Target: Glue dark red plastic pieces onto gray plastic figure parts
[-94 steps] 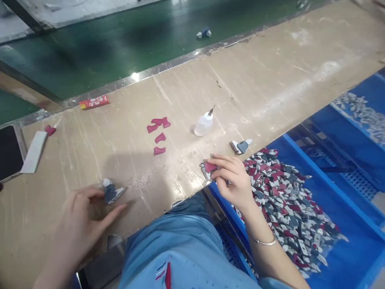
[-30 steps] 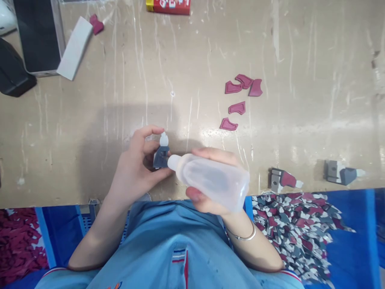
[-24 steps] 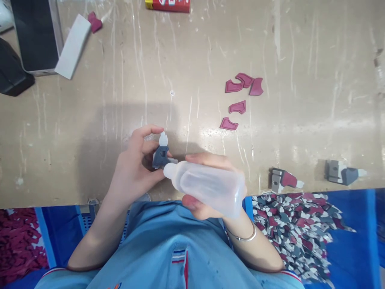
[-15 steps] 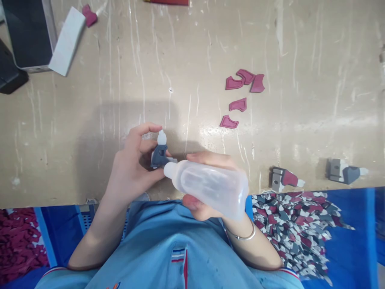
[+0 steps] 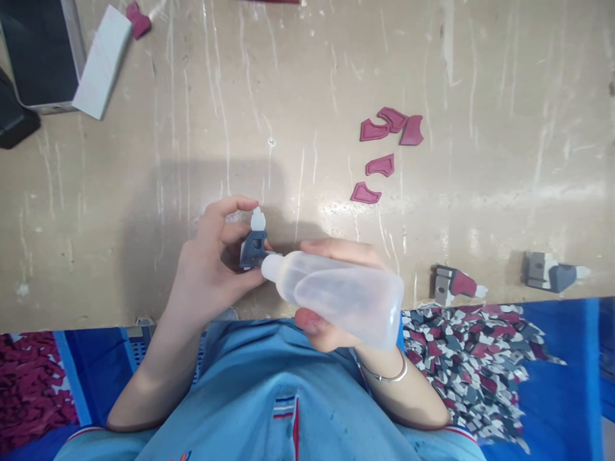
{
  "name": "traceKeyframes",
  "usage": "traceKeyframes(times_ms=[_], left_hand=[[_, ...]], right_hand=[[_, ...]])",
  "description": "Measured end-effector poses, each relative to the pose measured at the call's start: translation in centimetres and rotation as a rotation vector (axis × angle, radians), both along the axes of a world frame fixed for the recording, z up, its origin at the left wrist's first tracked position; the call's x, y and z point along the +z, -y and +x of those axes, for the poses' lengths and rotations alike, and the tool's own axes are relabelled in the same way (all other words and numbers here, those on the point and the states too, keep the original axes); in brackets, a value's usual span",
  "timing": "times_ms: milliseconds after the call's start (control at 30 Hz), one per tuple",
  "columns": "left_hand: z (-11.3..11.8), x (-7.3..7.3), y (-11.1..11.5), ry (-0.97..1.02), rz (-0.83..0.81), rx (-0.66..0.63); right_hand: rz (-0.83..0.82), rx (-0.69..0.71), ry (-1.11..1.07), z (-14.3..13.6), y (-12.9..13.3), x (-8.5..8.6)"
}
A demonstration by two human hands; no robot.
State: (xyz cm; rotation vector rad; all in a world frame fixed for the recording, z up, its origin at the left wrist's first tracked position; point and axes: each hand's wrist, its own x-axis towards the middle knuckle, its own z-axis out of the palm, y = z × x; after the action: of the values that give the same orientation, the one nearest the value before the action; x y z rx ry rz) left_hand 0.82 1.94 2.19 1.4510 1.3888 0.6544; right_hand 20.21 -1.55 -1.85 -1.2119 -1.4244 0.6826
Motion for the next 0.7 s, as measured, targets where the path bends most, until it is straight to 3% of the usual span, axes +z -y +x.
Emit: traceKeyframes(times_ms=[100,333,500,700], left_hand=[[0.0,0.0,-0.1,0.015,-0.004,-0.003],[0.1,-0.1,0.2,0.029,-0.016,0.039],[0.1,-0.4,0.3,0.020,0.007,0.059],[0.1,-0.2,0.4,0.025,0.004,0.050]], right_hand=[[0.193,-0.014,-0.060,-0.8,-0.4,0.6],[0.150,0.004,-0.109,-0.1,-0.1,0.9],[0.063,-0.072,-0.041,0.5,0.0,1.3],[0.100,-0.020,-0.055,0.5,0.1,0.1]])
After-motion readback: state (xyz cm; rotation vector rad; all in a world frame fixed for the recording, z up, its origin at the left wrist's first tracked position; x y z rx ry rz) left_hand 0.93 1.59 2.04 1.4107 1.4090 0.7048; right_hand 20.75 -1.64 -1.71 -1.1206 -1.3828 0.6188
